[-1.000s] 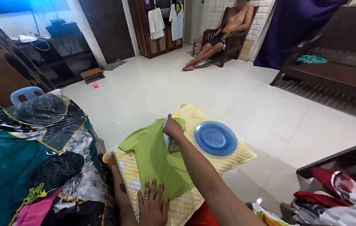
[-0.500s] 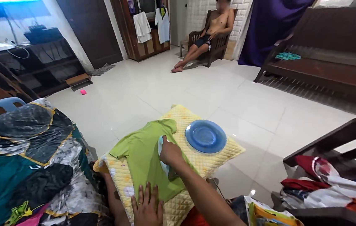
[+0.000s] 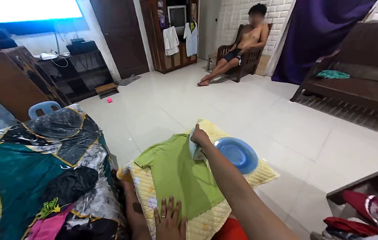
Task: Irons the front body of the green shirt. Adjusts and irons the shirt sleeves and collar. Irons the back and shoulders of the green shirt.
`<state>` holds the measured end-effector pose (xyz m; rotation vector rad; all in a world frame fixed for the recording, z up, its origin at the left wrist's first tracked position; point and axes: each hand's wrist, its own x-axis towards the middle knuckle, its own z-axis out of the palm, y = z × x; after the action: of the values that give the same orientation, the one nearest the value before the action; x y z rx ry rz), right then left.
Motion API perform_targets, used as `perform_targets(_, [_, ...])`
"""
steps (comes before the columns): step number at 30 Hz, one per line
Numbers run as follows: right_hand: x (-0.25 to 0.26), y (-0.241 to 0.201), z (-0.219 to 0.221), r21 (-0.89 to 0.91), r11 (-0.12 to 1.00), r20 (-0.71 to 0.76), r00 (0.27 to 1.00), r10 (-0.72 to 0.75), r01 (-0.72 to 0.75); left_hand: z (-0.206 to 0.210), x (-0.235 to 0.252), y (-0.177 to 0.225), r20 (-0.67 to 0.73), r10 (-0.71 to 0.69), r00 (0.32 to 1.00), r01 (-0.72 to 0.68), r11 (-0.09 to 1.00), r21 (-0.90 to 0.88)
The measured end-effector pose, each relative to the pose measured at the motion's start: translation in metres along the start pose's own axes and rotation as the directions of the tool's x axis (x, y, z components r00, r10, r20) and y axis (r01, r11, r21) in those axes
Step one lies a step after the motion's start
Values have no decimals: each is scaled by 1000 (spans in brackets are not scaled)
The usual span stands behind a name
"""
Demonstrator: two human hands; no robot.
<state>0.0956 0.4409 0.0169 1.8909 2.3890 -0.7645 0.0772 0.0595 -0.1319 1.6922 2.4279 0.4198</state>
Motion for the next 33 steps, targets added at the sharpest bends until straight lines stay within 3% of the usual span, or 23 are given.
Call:
perform_targets(8, [-74, 16, 14, -71, 997, 28, 999, 31, -29, 5, 1, -1, -35, 13, 999, -13, 1000, 8])
perform_targets(18, [-8, 4, -4, -102, 994, 48, 998, -26, 30, 3, 1, -3, -58, 28, 998, -28, 1000, 3])
perform_targets(21, [-39, 8, 11, -125, 992, 31, 1000, -1, 5, 5, -1, -2, -54, 2, 999, -4, 1000, -25])
perform_targets(28, [-171, 27, 43, -97, 991, 36, 995, 95, -91, -2, 3, 1, -21, -6, 1000, 5, 998, -70])
perform_targets(33, [-179, 32, 43, -80, 994, 43, 996, 78, -75, -5, 5, 0, 6, 5, 1000, -5, 998, -59])
